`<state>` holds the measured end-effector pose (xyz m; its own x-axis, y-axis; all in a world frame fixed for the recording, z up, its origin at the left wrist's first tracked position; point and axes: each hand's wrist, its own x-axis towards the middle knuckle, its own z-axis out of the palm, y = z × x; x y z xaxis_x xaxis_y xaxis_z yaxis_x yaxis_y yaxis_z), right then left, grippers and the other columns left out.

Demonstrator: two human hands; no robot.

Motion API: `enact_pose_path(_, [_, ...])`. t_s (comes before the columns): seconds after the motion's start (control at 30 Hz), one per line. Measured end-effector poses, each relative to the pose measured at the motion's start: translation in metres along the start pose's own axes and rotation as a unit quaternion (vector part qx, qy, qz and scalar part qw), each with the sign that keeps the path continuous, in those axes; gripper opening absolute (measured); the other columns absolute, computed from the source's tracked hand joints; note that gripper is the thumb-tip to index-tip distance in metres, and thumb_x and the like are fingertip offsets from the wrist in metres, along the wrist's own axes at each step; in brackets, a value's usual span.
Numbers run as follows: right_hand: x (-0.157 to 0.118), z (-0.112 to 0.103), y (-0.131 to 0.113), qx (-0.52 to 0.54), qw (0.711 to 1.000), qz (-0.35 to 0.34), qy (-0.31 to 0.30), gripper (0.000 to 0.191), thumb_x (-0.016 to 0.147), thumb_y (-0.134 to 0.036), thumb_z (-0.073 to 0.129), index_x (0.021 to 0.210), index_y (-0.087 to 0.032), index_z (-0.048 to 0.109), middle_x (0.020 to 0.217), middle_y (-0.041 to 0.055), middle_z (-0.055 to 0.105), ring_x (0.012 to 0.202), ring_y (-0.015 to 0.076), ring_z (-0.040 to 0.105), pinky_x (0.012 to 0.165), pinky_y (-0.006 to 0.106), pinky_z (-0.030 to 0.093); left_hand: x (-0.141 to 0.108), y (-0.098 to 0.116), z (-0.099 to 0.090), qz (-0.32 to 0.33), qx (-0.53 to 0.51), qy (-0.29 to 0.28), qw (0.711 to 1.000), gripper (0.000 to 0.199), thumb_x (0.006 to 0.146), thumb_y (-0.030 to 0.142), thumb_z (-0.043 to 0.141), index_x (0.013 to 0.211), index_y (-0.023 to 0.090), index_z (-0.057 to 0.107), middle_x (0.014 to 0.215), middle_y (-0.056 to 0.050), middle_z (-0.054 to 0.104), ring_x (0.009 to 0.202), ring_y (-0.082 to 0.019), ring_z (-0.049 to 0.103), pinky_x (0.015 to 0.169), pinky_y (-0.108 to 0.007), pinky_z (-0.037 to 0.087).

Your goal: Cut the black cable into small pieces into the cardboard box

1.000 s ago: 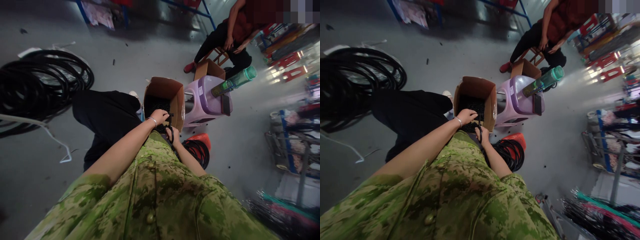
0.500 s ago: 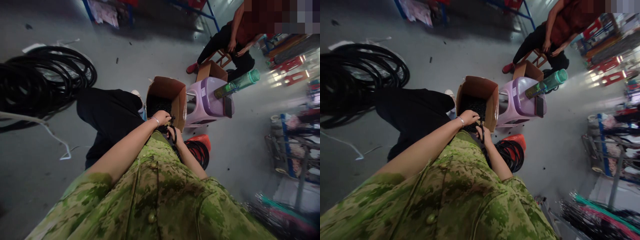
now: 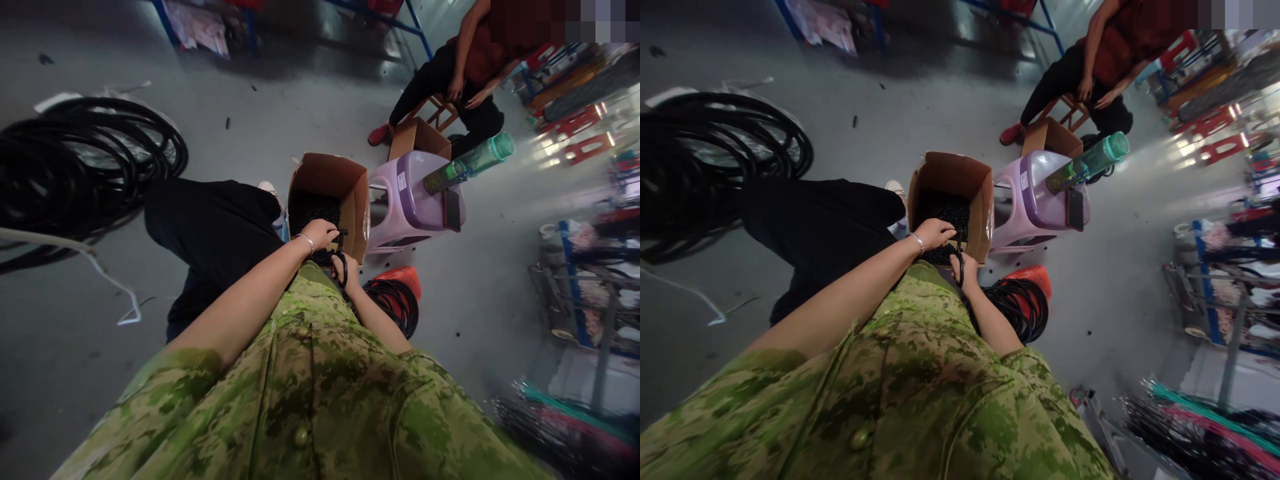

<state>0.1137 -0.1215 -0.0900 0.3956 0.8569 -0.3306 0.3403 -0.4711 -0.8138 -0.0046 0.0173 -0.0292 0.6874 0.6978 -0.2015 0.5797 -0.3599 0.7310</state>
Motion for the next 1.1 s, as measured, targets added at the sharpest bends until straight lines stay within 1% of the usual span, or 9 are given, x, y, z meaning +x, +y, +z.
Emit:
enact_pose_path(0.23, [-0.002, -0.001, -0.005, -0.003, 1.000, 0.008, 0.006, 0.035, 0.082, -0.048, 0.055, 0.059, -0.022, 0.051, 0.040, -0.0058, 0.048, 0.038, 0.0108, 0.047, 0.047, 0.021, 0.039, 0.001, -0.001, 0.002, 0.001, 0.023, 0.012, 1.000, 0.035, 0.085, 0.035, 0.047, 0.091, 0.018, 0.077, 0.087, -0.007, 0.075, 0.082, -0.019, 0.064, 0.070, -0.024, 0.043])
enact_pose_path(0.37, [-0.001, 0.000, -0.004, -0.010, 1.000, 0.015, 0.013, 0.034, 0.081, -0.047, 0.055, 0.059, -0.022, 0.051, 0.040, -0.0061, 0.047, 0.040, 0.0115, 0.048, 0.048, 0.021, 0.040, 0.001, 0.000, 0.002, -0.001, 0.025, 0.006, 1.000, 0.035, 0.086, 0.035, 0.048, 0.092, 0.017, 0.077, 0.088, -0.007, 0.075, 0.081, -0.019, 0.064, 0.071, -0.025, 0.043])
enact_pose_path(0.6, [-0.004, 0.000, -0.007, -0.019, 1.000, 0.004, 0.016, 0.035, 0.082, -0.050, 0.054, 0.061, -0.022, 0.050, 0.041, -0.0054, 0.048, 0.041, 0.0120, 0.048, 0.048, 0.022, 0.040, 0.001, 0.002, 0.001, 0.002, 0.020, 0.021, 1.000, 0.033, 0.085, 0.035, 0.049, 0.091, 0.019, 0.078, 0.085, -0.006, 0.075, 0.082, -0.018, 0.065, 0.072, -0.024, 0.044])
enact_pose_path(0.67, [-0.006, -0.003, -0.010, -0.011, 1.000, -0.007, 0.007, 0.036, 0.081, -0.051, 0.054, 0.061, -0.021, 0.050, 0.043, -0.0050, 0.049, 0.042, 0.0116, 0.048, 0.049, 0.022, 0.040, 0.000, 0.004, 0.001, 0.000, 0.019, 0.018, 1.000, 0.033, 0.085, 0.034, 0.049, 0.092, 0.019, 0.078, 0.090, -0.007, 0.076, 0.085, -0.019, 0.065, 0.073, -0.024, 0.044])
enact_pose_path(0.77, [-0.007, -0.012, -0.015, 0.013, 0.999, -0.008, -0.029, 0.035, 0.081, -0.051, 0.055, 0.064, -0.021, 0.051, 0.049, -0.0038, 0.052, 0.043, 0.0114, 0.050, 0.048, 0.022, 0.040, -0.001, 0.007, 0.001, -0.001, 0.016, 0.013, 1.000, 0.034, 0.086, 0.033, 0.049, 0.094, 0.018, 0.078, 0.096, -0.008, 0.076, 0.088, -0.020, 0.065, 0.075, -0.025, 0.044])
enact_pose_path(0.9, [-0.004, -0.022, -0.022, 0.014, 0.997, -0.017, -0.068, 0.036, 0.083, -0.049, 0.054, 0.064, -0.019, 0.055, 0.055, -0.0010, 0.057, 0.048, 0.0120, 0.055, 0.052, 0.023, 0.043, -0.003, 0.010, -0.001, 0.006, 0.021, -0.011, 1.000, 0.034, 0.087, 0.033, 0.048, 0.096, 0.018, 0.078, 0.099, -0.007, 0.075, 0.089, -0.019, 0.066, 0.075, -0.024, 0.043])
enact_pose_path(1.0, [-0.005, -0.022, -0.023, 0.004, 0.997, -0.018, -0.069, 0.036, 0.083, -0.049, 0.054, 0.063, -0.019, 0.056, 0.054, -0.0011, 0.057, 0.048, 0.0120, 0.055, 0.054, 0.023, 0.042, -0.004, 0.011, -0.002, 0.007, 0.020, -0.022, 1.000, 0.034, 0.087, 0.032, 0.048, 0.094, 0.018, 0.078, 0.096, -0.006, 0.076, 0.087, -0.018, 0.065, 0.073, -0.024, 0.043])
enact_pose_path(1.1, [-0.007, -0.016, -0.021, -0.007, 0.999, -0.017, -0.042, 0.037, 0.084, -0.050, 0.052, 0.062, -0.020, 0.053, 0.050, -0.0028, 0.054, 0.046, 0.0116, 0.052, 0.053, 0.023, 0.041, -0.004, 0.009, -0.002, 0.003, 0.022, -0.026, 0.999, 0.033, 0.086, 0.032, 0.049, 0.094, 0.018, 0.078, 0.094, -0.007, 0.076, 0.085, -0.018, 0.065, 0.072, -0.024, 0.042])
